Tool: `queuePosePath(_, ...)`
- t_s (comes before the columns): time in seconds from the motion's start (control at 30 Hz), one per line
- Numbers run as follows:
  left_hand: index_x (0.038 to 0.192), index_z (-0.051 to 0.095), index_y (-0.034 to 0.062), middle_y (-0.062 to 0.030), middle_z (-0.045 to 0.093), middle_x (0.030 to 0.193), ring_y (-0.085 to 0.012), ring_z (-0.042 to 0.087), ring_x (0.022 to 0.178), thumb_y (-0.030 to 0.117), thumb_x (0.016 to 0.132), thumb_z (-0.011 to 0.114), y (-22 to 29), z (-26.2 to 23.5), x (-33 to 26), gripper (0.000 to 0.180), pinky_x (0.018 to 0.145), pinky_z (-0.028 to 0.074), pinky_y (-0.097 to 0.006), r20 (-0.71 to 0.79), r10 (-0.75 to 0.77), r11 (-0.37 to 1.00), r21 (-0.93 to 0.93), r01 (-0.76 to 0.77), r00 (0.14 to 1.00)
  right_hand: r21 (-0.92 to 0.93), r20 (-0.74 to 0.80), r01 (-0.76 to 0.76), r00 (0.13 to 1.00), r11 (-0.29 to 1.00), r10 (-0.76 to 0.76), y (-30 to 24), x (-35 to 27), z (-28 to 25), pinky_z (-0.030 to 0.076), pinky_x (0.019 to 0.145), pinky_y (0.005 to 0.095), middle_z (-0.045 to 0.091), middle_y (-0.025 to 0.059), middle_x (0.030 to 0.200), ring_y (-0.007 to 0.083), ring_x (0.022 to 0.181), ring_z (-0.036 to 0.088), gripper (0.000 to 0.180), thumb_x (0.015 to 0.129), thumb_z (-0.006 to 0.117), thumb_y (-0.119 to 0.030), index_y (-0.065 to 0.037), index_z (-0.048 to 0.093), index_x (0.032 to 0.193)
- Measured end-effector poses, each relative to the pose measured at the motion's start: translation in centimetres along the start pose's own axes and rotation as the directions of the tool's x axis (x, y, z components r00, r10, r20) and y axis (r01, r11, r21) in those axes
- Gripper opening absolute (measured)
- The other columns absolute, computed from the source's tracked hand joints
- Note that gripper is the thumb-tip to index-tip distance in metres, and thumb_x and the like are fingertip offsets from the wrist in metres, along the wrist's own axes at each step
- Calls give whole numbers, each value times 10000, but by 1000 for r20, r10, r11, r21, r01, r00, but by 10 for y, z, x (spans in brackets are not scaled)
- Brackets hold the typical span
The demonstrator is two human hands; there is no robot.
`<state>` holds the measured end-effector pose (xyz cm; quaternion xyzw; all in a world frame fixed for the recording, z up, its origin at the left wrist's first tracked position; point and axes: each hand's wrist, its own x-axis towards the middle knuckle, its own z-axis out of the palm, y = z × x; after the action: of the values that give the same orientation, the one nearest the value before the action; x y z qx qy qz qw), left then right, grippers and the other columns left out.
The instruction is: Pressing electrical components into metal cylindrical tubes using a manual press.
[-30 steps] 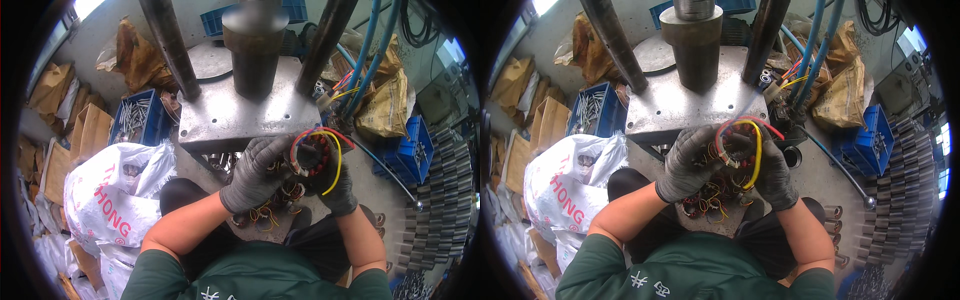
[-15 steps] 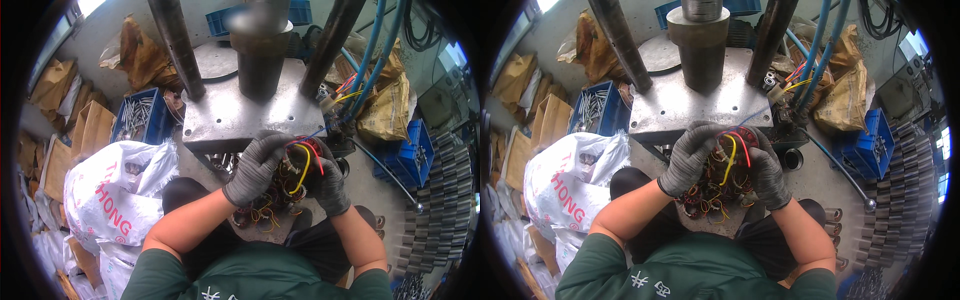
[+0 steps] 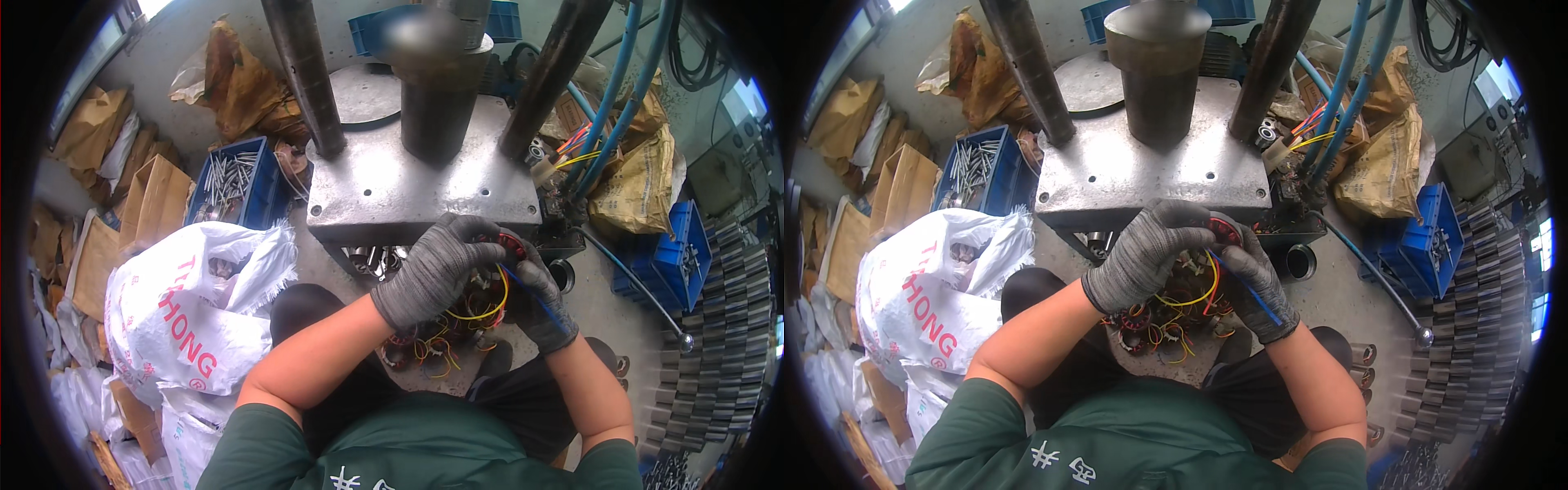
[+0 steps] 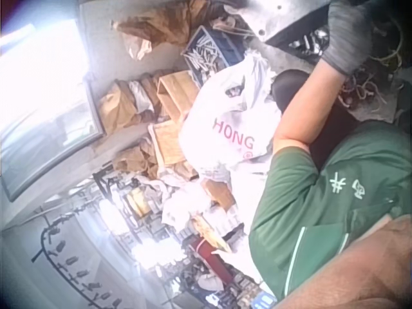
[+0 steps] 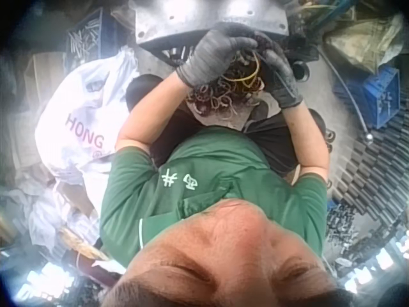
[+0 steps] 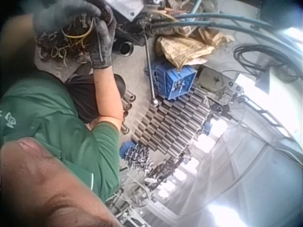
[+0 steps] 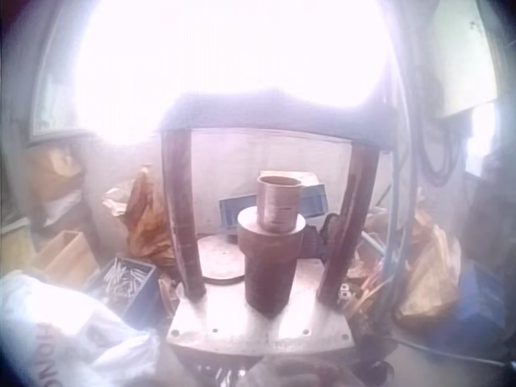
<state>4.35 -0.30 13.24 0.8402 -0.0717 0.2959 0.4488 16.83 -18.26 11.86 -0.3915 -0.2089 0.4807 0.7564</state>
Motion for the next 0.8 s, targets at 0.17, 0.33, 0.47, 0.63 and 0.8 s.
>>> queuePosePath(0.17,1234,720,105,-157,631,1300,-327,627,1216,-74,897,624,-5,3,-3,394,1025,535,-429,46,-126,980,-152,132,991,-178,-116,-48,993,983,28,3,0,-1,494,1114,372,636,66,1359,191,1250,614,676,868,817,-56,-65,534,1482)
queuePosePath(0.33,1377,643,81,-153,609,1317,-299,623,1233,24,909,721,-18,3,-5,478,1052,526,-397,-28,-16,1000,-9,16,999,-261,-139,-30,990,965,-6,4,1,-2,515,1087,343,649,70,1338,176,1218,632,608,910,782,-33,-65,542,1468)
queuePosePath(0.47,1473,561,45,-153,606,1320,-265,619,1247,134,901,810,-22,12,-8,631,1057,522,-386,-63,-233,969,-98,227,970,-433,-131,27,987,901,-92,2,2,5,530,1058,324,653,75,1318,171,1209,631,580,931,788,-67,-64,541,1455)
queuePosePath(0.63,1426,584,25,-149,641,1268,-252,650,1199,207,863,874,-19,14,-5,659,1037,538,-380,44,-396,902,-167,397,917,-536,-101,65,985,842,-140,10,0,-5,536,1031,316,635,68,1293,148,1173,620,598,925,798,-66,-63,511,1450)
queuePosePath(0.8,1320,636,3,-160,686,1178,-258,698,1110,234,831,899,-19,18,-4,602,974,571,-384,-15,-377,926,-11,377,926,-684,-70,57,987,727,-142,12,-5,-6,528,1013,301,608,61,1272,135,1138,607,656,934,771,-34,-102,445,1499)
